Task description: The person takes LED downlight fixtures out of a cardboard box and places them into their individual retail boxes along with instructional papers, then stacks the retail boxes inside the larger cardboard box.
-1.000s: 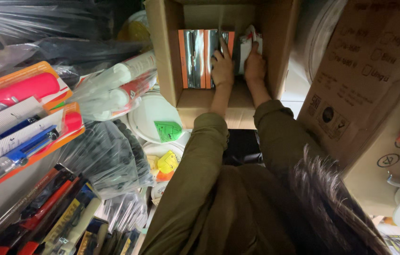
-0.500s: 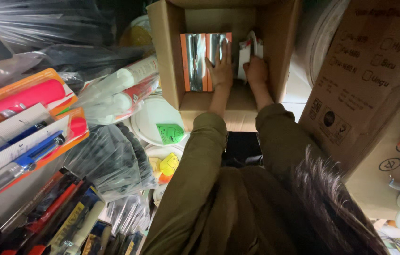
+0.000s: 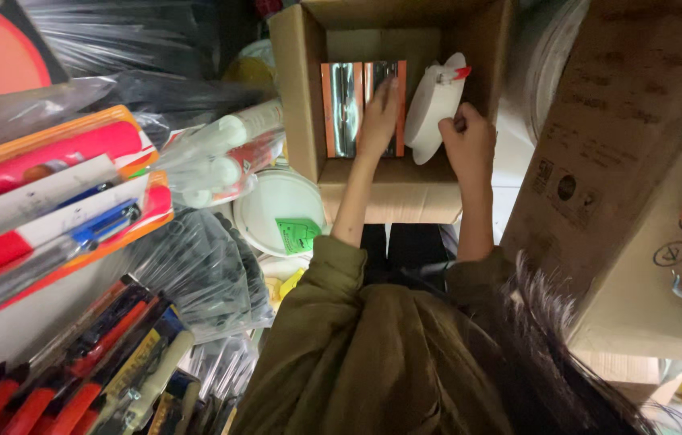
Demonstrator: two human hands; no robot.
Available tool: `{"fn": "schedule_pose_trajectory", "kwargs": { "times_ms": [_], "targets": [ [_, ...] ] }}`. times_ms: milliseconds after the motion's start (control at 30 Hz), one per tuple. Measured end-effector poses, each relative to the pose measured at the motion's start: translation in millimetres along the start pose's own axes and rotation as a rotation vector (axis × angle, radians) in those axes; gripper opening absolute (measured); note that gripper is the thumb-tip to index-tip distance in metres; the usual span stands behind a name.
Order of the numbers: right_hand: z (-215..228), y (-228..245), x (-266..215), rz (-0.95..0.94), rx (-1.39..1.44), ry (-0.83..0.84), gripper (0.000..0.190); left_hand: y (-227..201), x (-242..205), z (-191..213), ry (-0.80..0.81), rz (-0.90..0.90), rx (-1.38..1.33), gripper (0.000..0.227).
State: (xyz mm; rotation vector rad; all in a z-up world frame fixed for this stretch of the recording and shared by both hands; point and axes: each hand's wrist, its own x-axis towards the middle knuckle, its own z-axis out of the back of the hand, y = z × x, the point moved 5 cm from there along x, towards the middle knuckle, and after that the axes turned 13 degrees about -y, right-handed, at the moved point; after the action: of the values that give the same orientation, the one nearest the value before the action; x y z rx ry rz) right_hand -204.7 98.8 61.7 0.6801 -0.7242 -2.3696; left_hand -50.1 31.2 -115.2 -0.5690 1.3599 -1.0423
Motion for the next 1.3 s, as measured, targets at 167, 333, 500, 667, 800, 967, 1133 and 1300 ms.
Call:
{"fn": "schedule_pose_trajectory", "kwargs": {
  "times_ms": [167,333,500,667,800,967,1133,1300],
  "targets": [
    [23,77,-40,0.170,0.048,0.006,0.021,-34,-54,10,0.258,0.052,-0.203,0.088],
    [16,120,-105,0.471,0.129,0.073,0.034,0,-76,48,0.350,0.522,-0.652,0.083],
    [5,110,-106,0.435,0.172,0.058,0.029,-5,-80,61,0.199,0.586,-0.559,0.076],
    [-3,61,-75,0.386,0.072,0.042,0.026,-37,-71,32,0.133,0.398,-0.387,0.092],
    [-11,25,-52,0.469,0.101,-0.020,0.033,-65,-52,2,0.024,-0.072,0.268,0.073],
    [-33,-13,-20,0.134,-0.054,0.076,0.025,-44,-18,-47,0.106,-0.202,0.643,0.064],
    [-49,-3,4,0.019,-0.163,0.062,0.027,-7,-2,-64,0.115,-0.085,0.656,0.061],
    [-48,17,14,-0.205,-0.152,0.154,0.055,12,-2,-61,-0.006,-0.178,0.648,0.055]
  ]
}}
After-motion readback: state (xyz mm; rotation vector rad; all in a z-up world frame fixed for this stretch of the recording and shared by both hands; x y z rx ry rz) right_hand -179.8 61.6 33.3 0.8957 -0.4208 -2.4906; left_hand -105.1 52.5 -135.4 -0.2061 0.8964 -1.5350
